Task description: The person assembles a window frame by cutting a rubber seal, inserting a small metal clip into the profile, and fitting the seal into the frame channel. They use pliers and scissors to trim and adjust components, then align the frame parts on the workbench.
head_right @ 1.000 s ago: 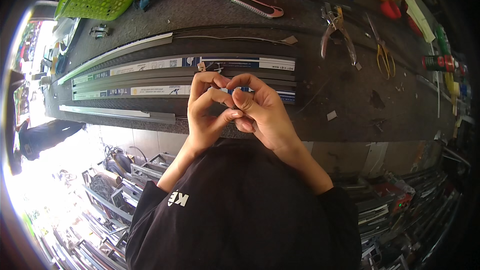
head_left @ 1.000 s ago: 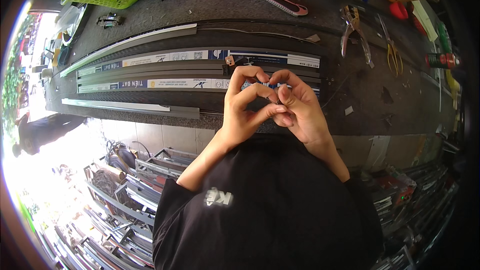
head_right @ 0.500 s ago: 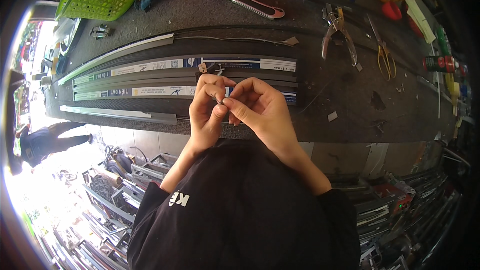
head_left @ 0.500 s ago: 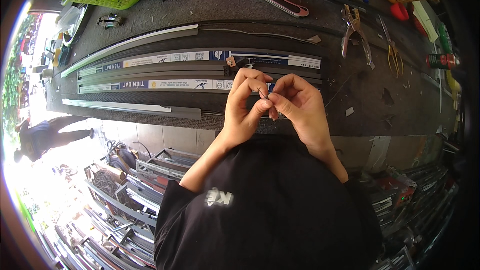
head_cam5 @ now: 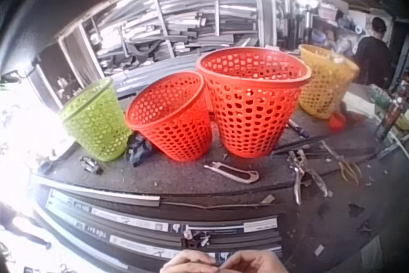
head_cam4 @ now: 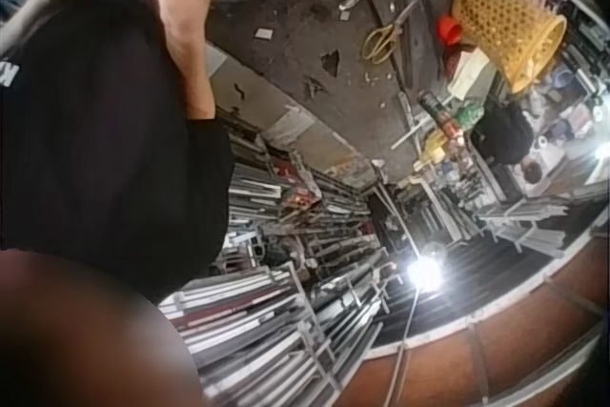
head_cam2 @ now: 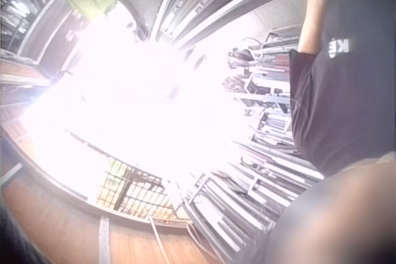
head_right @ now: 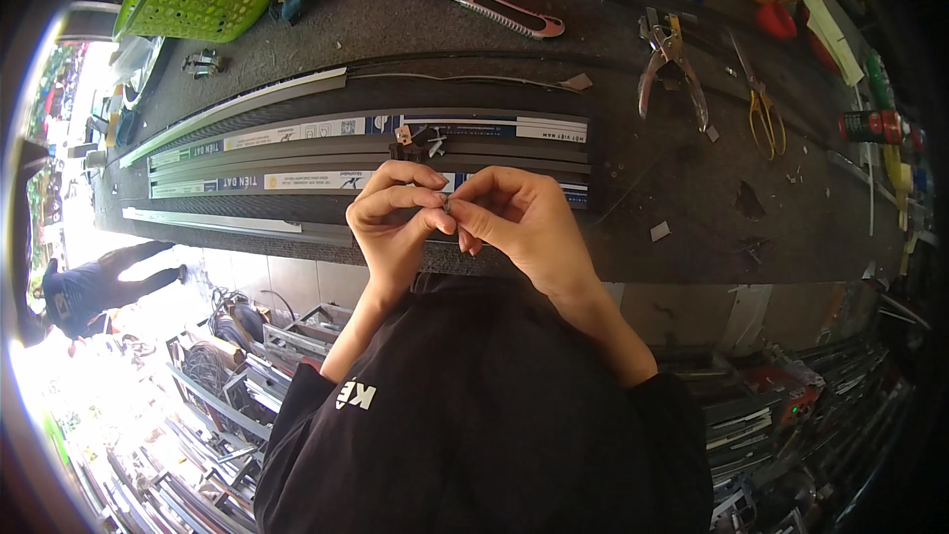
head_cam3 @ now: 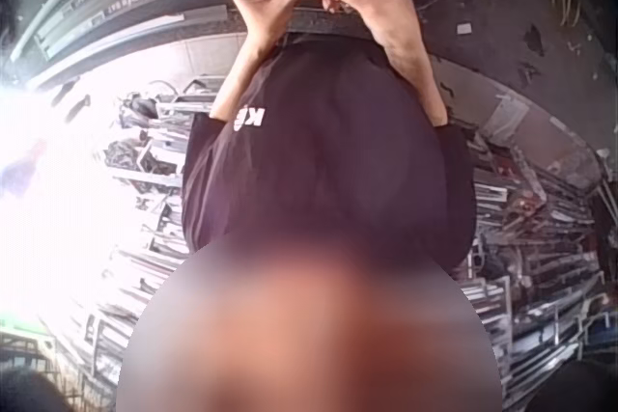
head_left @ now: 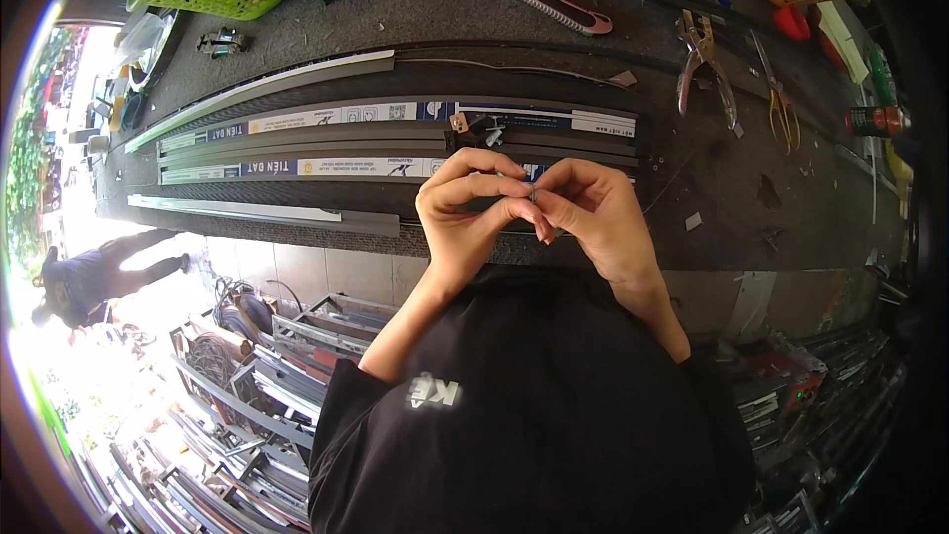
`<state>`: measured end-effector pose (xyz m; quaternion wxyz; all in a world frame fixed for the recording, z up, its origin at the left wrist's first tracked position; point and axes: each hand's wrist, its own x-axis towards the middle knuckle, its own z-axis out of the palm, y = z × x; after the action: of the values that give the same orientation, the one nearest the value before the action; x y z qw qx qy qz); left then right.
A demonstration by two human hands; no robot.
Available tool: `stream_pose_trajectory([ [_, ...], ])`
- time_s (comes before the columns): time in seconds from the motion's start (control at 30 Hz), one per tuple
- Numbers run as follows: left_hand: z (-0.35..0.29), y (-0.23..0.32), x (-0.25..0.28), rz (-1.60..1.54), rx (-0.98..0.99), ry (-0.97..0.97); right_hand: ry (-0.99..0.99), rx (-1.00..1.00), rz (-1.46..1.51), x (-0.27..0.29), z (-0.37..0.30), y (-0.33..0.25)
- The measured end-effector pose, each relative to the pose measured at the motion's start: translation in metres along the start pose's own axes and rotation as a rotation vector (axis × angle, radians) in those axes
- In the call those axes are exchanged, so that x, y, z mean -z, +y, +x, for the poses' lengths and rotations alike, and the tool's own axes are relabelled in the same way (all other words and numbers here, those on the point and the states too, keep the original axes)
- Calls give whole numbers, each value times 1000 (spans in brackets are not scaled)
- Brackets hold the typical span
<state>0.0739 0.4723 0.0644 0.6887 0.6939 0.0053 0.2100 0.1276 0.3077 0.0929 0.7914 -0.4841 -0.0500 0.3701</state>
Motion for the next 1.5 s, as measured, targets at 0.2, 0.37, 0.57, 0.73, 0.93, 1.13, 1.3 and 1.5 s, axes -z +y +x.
stream_pose_trajectory([
  [0.2,3,1,2,12,-17,-51,-63,-75,39,7,3,-1],
  [0.37,7,3,4,69,-24,-113,-76,-117,109,11,4,-2],
  [0.57,10,-2,7,-103,71,-161,-10,-89,91,4,2,-5],
  [0.73,8,-4,9,9,22,-47,47,-9,-219,-3,-8,-10],
  [0.93,-3,-4,-8,-261,146,18,11,44,-41,-8,-13,1],
  [1.13,4,4,-2,-171,72,-253,31,63,80,-4,-9,10],
  [1.3,1,18,-8,79,125,-103,211,170,-133,-14,-10,11],
  [1.5,7,22,-3,517,-134,-147,324,603,-789,-11,-7,0],
])
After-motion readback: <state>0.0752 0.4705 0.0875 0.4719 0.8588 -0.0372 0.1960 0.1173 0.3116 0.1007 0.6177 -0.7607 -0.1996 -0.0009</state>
